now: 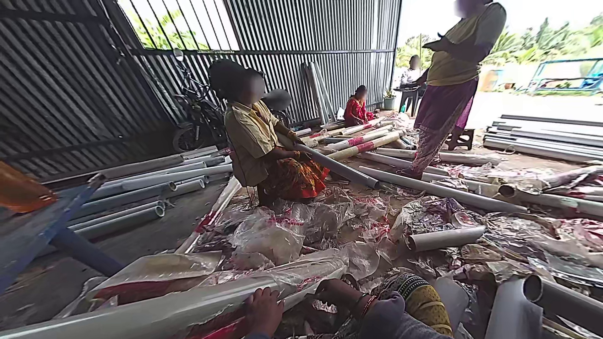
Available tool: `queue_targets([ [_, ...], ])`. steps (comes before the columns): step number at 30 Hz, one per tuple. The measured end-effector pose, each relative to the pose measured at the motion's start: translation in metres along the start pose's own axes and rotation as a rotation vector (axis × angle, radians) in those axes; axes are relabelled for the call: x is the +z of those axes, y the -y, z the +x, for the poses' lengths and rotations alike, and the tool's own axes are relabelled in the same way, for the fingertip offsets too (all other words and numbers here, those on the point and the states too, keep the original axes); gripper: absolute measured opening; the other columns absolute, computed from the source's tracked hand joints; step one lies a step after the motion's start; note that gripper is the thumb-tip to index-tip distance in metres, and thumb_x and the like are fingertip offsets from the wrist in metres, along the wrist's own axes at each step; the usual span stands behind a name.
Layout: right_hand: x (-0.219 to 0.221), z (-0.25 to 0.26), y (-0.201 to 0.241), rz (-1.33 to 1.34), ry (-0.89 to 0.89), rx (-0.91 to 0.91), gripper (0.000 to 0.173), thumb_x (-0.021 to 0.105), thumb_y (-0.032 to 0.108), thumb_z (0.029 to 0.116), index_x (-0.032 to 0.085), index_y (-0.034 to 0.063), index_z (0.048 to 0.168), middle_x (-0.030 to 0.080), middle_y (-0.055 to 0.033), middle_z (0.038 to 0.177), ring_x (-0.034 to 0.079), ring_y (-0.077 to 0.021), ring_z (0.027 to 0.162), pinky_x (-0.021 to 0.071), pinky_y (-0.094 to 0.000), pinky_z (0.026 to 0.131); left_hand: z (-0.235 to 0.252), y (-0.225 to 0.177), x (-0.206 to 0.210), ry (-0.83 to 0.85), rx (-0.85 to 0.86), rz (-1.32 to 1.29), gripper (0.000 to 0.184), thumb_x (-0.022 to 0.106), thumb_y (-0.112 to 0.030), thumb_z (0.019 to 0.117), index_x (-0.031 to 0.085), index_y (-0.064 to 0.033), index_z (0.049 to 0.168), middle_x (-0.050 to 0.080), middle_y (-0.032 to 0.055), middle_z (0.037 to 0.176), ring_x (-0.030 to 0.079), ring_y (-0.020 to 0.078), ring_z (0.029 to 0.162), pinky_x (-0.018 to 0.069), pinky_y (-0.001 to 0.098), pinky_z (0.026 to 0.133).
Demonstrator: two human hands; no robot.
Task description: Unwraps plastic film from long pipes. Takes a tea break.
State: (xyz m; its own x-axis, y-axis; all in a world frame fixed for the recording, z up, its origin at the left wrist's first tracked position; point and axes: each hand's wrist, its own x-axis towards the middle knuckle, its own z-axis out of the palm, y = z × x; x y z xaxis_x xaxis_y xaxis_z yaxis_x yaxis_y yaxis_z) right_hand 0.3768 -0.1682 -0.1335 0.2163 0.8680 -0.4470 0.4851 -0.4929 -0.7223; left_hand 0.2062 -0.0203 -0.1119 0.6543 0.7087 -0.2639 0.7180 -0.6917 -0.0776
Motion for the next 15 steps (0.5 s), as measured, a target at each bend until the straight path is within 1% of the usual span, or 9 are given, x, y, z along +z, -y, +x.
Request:
queue_targets([
  [2, 0.0004, -0.0006, 0.0005, 0.004, 0.002, -0.001, 0.038, 0.053, 0.026, 0.1079, 0.062, -0.0004, 0.133, 0.070, -0.0223, 0.114, 0.068, -0.0321, 0.100, 0.0513, -0.0497, 0.095, -0.0002, 0.0004, 0.0005, -0.005, -0.001, -0.009, 0.045, 0.059, -0.041, 0.1032, 0.068, -0.0103, 0.135, 0.062, 0.0162, 0.141, 0.047, 0.0369, 0.142, 0.0285, 0.0556, 0.120],
  [4, -0.0011, -0.0040, 0.0030, 0.015, 0.008, -0.014, 0.038, 0.054, 0.023, 0.1074, 0.061, -0.0031, 0.135, 0.068, -0.0259, 0.117, 0.066, -0.0352, 0.104, 0.0488, -0.0516, 0.097, -0.0010, 0.0000, 0.0006, -0.016, -0.003, -0.020, 0.044, 0.060, -0.040, 0.1028, 0.069, -0.0104, 0.133, 0.063, 0.0166, 0.140, 0.048, 0.0375, 0.141, 0.0290, 0.0562, 0.120],
  [6, -0.0016, -0.0031, 0.0010, 0.000, 0.006, -0.023, 0.039, 0.054, 0.023, 0.1070, 0.061, -0.0037, 0.135, 0.068, -0.0265, 0.119, 0.066, -0.0369, 0.107, 0.0484, -0.0526, 0.099, -0.0019, 0.0000, 0.0005, -0.015, 0.000, -0.023, 0.043, 0.060, -0.040, 0.1030, 0.069, -0.0105, 0.134, 0.063, 0.0170, 0.141, 0.048, 0.0381, 0.141, 0.0288, 0.0566, 0.119],
  [9, 0.0007, 0.0016, -0.0035, 0.006, -0.006, -0.021, 0.039, 0.055, 0.023, 0.1064, 0.062, -0.0031, 0.134, 0.069, -0.0254, 0.117, 0.066, -0.0351, 0.104, 0.0490, -0.0516, 0.097, -0.0016, 0.0001, -0.0002, -0.005, 0.004, -0.014, 0.044, 0.059, -0.040, 0.1032, 0.069, -0.0101, 0.134, 0.063, 0.0170, 0.141, 0.047, 0.0376, 0.142, 0.0285, 0.0564, 0.120],
  [12, 0.0004, 0.0006, -0.0009, -0.019, 0.002, 0.008, 0.037, 0.051, 0.024, 0.1083, 0.061, -0.0001, 0.135, 0.070, -0.0224, 0.114, 0.068, -0.0324, 0.100, 0.0510, -0.0499, 0.095, -0.0002, 0.0007, 0.0004, -0.001, 0.002, 0.013, 0.045, 0.058, -0.042, 0.1035, 0.068, -0.0116, 0.135, 0.062, 0.0155, 0.142, 0.047, 0.0363, 0.141, 0.0295, 0.0553, 0.119],
  [15, 0.0005, 0.0007, -0.0010, -0.021, 0.006, 0.018, 0.038, 0.050, 0.024, 0.1086, 0.062, 0.0008, 0.136, 0.070, -0.0220, 0.114, 0.068, -0.0319, 0.100, 0.0509, -0.0498, 0.095, 0.0006, 0.0009, 0.0001, 0.007, -0.002, 0.020, 0.046, 0.058, -0.043, 0.1037, 0.067, -0.0133, 0.137, 0.062, 0.0143, 0.143, 0.047, 0.0357, 0.142, 0.0299, 0.0547, 0.119],
])
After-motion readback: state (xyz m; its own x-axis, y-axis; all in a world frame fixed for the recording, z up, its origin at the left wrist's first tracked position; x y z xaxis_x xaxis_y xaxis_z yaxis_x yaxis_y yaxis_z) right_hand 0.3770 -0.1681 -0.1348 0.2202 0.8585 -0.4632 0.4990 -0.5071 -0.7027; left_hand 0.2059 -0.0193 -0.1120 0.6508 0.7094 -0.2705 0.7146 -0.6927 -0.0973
